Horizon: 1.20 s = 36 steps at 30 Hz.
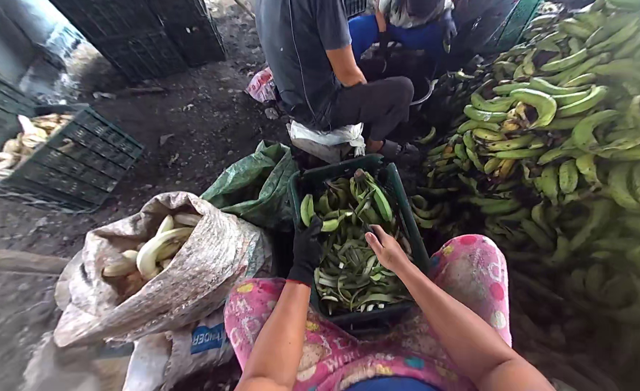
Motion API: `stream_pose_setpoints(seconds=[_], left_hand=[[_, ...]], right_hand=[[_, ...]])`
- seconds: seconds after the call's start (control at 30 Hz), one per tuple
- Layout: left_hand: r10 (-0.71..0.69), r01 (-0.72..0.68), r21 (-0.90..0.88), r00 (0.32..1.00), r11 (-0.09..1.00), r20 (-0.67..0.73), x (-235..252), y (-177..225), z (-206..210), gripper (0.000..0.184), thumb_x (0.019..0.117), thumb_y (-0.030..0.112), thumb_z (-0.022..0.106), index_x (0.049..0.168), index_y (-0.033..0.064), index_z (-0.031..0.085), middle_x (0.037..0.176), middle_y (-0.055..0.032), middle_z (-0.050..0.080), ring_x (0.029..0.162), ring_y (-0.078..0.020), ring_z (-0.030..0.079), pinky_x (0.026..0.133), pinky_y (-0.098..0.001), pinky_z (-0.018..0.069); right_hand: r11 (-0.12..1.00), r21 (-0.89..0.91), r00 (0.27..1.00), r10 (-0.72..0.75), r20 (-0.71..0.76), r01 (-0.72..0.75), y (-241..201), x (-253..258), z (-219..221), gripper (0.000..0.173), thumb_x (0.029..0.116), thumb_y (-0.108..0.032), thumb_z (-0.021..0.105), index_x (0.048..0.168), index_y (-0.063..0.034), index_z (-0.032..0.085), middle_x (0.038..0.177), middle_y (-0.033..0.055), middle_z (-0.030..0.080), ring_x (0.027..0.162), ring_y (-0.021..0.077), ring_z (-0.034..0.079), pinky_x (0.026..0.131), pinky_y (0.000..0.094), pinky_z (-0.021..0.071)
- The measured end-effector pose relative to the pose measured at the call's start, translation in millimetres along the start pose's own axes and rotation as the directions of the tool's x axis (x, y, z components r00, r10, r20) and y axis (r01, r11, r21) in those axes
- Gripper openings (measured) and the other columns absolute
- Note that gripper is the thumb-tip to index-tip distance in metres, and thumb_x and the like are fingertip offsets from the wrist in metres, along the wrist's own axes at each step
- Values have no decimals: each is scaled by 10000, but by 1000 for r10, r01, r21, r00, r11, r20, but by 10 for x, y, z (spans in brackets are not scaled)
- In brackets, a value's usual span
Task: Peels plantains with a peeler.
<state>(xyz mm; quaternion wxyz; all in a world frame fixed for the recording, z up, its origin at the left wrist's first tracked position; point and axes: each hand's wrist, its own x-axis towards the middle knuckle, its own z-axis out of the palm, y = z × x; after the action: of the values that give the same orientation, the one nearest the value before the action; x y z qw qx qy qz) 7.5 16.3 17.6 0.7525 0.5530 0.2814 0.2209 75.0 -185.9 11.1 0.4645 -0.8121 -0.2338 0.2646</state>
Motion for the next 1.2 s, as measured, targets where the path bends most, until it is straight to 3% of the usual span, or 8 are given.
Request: stream_pose_setpoints(seconds=[0.13, 0.27, 0.37, 0.53, 0.63, 0.8, 0.93, 1.2], left_hand=[[89, -92, 23, 991, 996, 103, 1, -38, -21, 338, 1007, 90, 580, 1342, 104, 535, 1045, -36, 678, 863, -114, 659, 761, -323, 580], [66, -75, 143, 996, 987, 63, -21, -28, -1, 398, 964, 64, 648, 1335, 166, 546, 883, 41, 630, 630, -8, 534, 547, -178, 467], [57, -66, 203, 997, 977, 48, -26, -91, -23, 511, 942, 116, 700, 1420, 173, 529, 1072, 6, 678, 784, -29, 599, 668, -218, 515], [161, -165, 27, 980, 986, 121, -144, 5, -24, 390, 939, 156, 651, 1313, 165, 540, 963, 20, 686, 751, -63, 646, 651, -262, 567], [100, -105, 23, 983, 994, 155, -96, 121, -150, 350, 959, 210, 611, 1296, 187, 520, 914, 39, 681, 696, -42, 635, 587, -231, 554], [-54, 5, 257, 981, 966, 185, 112, -10, -235, 433, 1106, 299, 378, 1455, 62, 473, 1326, -117, 596, 1150, -148, 593, 997, -370, 506], [-182, 154, 113, 934, 982, 309, 121, 6, -142, 361, 1106, 339, 297, 1201, 119, 567, 933, 3, 648, 818, -62, 636, 745, -273, 567], [109, -266, 478, 938, 837, 330, -64, -304, -119, 391, 1055, 261, 444, 1381, 65, 534, 1255, -146, 637, 1098, -205, 633, 948, -438, 529]], right_hand=[[985, 111, 991, 128, 39, -131, 43, 114, 159, 528, 1137, -388, 303, 1419, -4, 531, 1009, 201, 666, 866, 278, 653, 863, 459, 539], [818, 482, 942, -209, -261, 315, -234, -5, 143, 554, 1089, -423, 316, 1247, 52, 554, 689, -57, 557, 573, 21, 532, 590, 218, 511], [751, 514, 901, -258, -348, 414, -259, 11, 259, 668, 1041, -644, 369, 1211, -29, 564, 687, -94, 588, 558, 2, 547, 551, 201, 516], [926, 19, 878, 352, 324, -378, 299, 167, 584, 624, 1118, -514, 269, 1341, -16, 571, 976, 169, 623, 781, 264, 601, 764, 463, 523], [948, 63, 917, 283, 282, -312, 112, 176, 491, 530, 1128, -439, 330, 1399, -49, 564, 1020, 161, 651, 821, 236, 619, 791, 425, 529], [989, 93, 993, 106, 61, -111, 206, 258, 250, 473, 1113, -375, 424, 1425, -50, 568, 1280, 228, 668, 1197, 344, 642, 1063, 556, 472], [968, -79, 964, -228, 135, 239, 96, 183, 92, 507, 1044, -440, 527, 1356, -58, 643, 1292, 178, 675, 1203, 318, 645, 1048, 558, 490], [935, -312, 984, -179, -5, 168, 139, 237, 189, 486, 1013, -461, 622, 1366, -130, 663, 1306, 190, 661, 1252, 395, 599, 1081, 626, 422]])
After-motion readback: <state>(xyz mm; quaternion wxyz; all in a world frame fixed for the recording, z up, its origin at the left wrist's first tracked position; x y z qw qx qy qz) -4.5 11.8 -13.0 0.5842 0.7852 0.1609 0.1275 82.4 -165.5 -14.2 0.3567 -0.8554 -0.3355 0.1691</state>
